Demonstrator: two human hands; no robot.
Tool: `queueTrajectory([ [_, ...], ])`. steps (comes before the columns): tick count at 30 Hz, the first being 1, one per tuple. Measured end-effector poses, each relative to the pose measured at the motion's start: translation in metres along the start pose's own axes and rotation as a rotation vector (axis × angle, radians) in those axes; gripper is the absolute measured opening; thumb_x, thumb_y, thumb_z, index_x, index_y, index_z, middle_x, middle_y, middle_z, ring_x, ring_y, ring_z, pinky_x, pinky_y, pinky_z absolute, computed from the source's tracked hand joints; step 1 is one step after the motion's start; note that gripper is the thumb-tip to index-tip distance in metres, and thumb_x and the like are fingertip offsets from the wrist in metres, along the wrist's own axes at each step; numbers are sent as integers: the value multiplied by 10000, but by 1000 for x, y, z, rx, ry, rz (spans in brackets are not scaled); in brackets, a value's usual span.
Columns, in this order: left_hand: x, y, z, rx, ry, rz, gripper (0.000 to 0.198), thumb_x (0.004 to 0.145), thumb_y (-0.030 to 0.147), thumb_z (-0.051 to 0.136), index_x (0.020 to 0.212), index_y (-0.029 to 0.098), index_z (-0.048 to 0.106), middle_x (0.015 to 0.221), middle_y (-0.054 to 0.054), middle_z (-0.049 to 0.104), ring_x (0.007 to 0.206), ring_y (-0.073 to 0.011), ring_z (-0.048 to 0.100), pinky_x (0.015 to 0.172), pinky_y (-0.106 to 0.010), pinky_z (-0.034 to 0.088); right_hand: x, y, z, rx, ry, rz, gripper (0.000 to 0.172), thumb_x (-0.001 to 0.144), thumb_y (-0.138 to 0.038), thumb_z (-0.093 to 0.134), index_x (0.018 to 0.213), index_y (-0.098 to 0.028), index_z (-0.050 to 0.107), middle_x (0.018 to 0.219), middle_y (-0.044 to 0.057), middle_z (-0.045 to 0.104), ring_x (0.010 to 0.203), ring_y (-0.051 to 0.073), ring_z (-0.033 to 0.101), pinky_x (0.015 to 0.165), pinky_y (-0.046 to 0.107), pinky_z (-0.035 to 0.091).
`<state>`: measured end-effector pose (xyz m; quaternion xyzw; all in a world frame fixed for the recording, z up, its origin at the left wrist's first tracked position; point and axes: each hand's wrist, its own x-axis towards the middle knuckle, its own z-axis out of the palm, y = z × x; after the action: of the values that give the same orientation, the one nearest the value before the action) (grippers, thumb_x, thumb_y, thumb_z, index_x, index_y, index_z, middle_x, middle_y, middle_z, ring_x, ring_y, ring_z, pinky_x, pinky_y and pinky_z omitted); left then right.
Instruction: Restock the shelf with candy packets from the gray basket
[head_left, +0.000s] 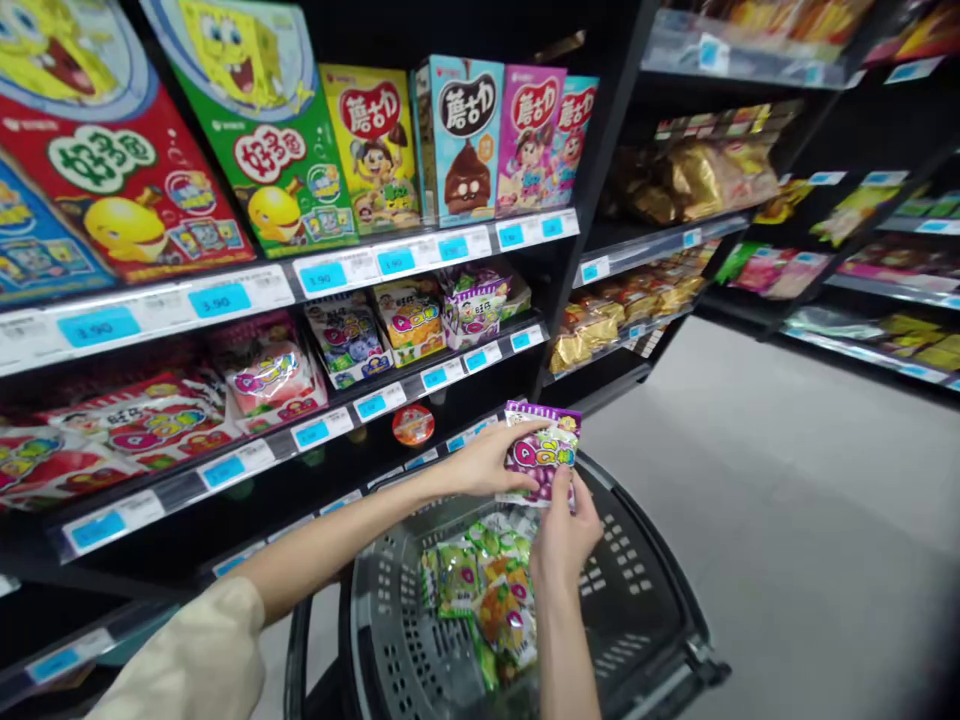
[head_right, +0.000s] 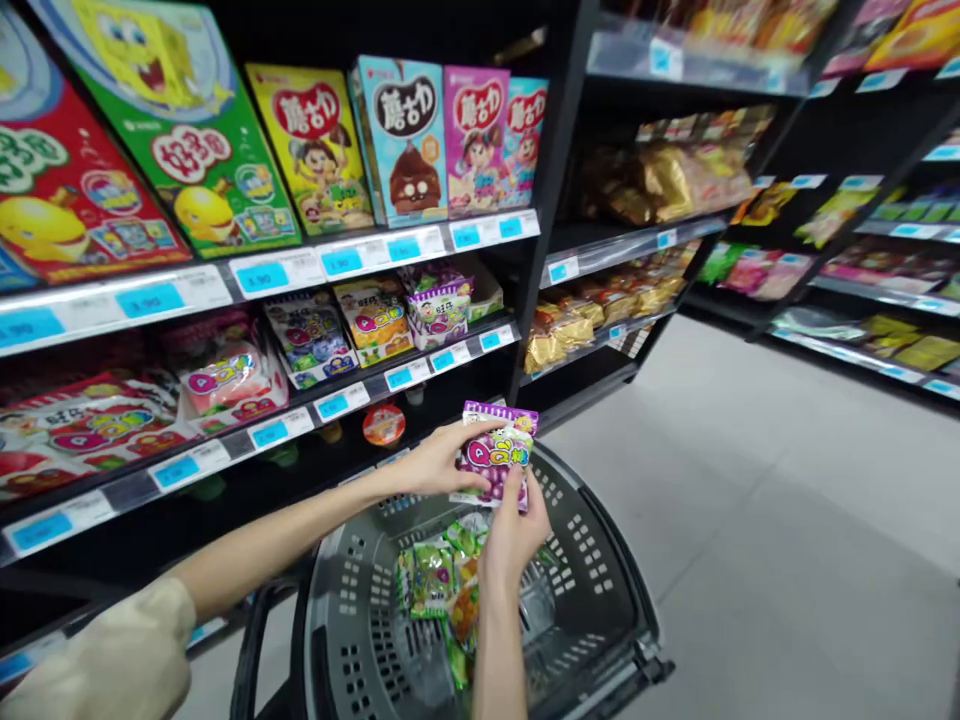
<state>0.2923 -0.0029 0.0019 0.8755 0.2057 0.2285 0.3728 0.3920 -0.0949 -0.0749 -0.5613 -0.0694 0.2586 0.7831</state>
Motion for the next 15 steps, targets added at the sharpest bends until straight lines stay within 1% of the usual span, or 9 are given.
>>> queueTrajectory([
  [1, 4, 0, -7, 14, 7, -17, 870, 723, 342, 864, 1510, 252, 506, 1479, -116, 578, 1331, -315, 566, 1153, -447, 421, -1, -1, 0, 43, -40, 36, 637, 780, -615, 755, 1208, -147, 700, 1222, 137, 719, 1062, 290, 708, 796, 363, 626],
  [3, 15, 2, -29, 14, 90, -42, 875, 705, 338, 870, 1501, 242, 520, 1484, -116, 572, 1321, -310, 572, 1152, -445, 426, -3, -4, 0, 131, -133, 92, 634, 802, -614, 729, 1241, -162, 664, 1236, 131, 713, 1060, 279, 715, 807, 383, 637],
  [6, 41, 11, -78, 10, 325, -50, 844, 714, 365, 854, 1482, 212, 540, 1517, -120, 538, 1378, -308, 521, 1202, -443, 372, -6, -7, -1, 158, -216, 139, 623, 810, -584, 721, 1266, -170, 631, 1222, 141, 719, 1026, 269, 731, 832, 410, 641],
  [8, 60, 18, -112, 12, 445, -55, 875, 707, 389, 848, 1490, 175, 520, 1481, -130, 568, 1328, -307, 564, 1172, -447, 411, -6, -6, -1, 130, -223, 186, 612, 797, -568, 723, 1252, -169, 631, 1210, 147, 725, 1007, 271, 736, 824, 414, 643],
  [9, 69, 21, -127, 13, 482, -54, 893, 701, 403, 846, 1491, 154, 512, 1453, -138, 589, 1283, -304, 596, 1138, -442, 448, -6, -5, -2, 120, -223, 211, 606, 787, -564, 724, 1237, -168, 636, 1198, 147, 730, 992, 270, 738, 817, 412, 644],
  [11, 83, 23, -152, 24, 513, -43, 875, 703, 429, 835, 1466, 127, 532, 1404, -143, 627, 1227, -295, 633, 1091, -417, 491, -6, -4, -1, 109, -234, 245, 601, 769, -558, 732, 1215, -166, 645, 1173, 143, 740, 953, 263, 740, 799, 401, 645],
  [12, 89, 23, -162, 52, 520, -50, 836, 713, 443, 824, 1441, 129, 559, 1387, -137, 641, 1226, -293, 635, 1090, -408, 492, -6, -3, -1, 103, -248, 252, 601, 761, -558, 735, 1207, -164, 649, 1163, 140, 744, 936, 256, 740, 788, 392, 644],
  [13, 94, 21, -170, 97, 527, -76, 786, 724, 458, 813, 1406, 134, 593, 1372, -130, 654, 1239, -296, 630, 1102, -403, 481, -6, -3, 0, 94, -266, 255, 603, 753, -558, 740, 1199, -162, 654, 1153, 138, 748, 921, 250, 739, 777, 380, 642],
  [15, 102, 15, -181, 221, 549, -195, 690, 732, 501, 798, 1309, 146, 670, 1339, -126, 680, 1274, -323, 615, 1128, -408, 452, -7, -3, 1, 64, -300, 252, 604, 732, -561, 751, 1173, -157, 671, 1125, 134, 757, 888, 238, 736, 743, 351, 634],
])
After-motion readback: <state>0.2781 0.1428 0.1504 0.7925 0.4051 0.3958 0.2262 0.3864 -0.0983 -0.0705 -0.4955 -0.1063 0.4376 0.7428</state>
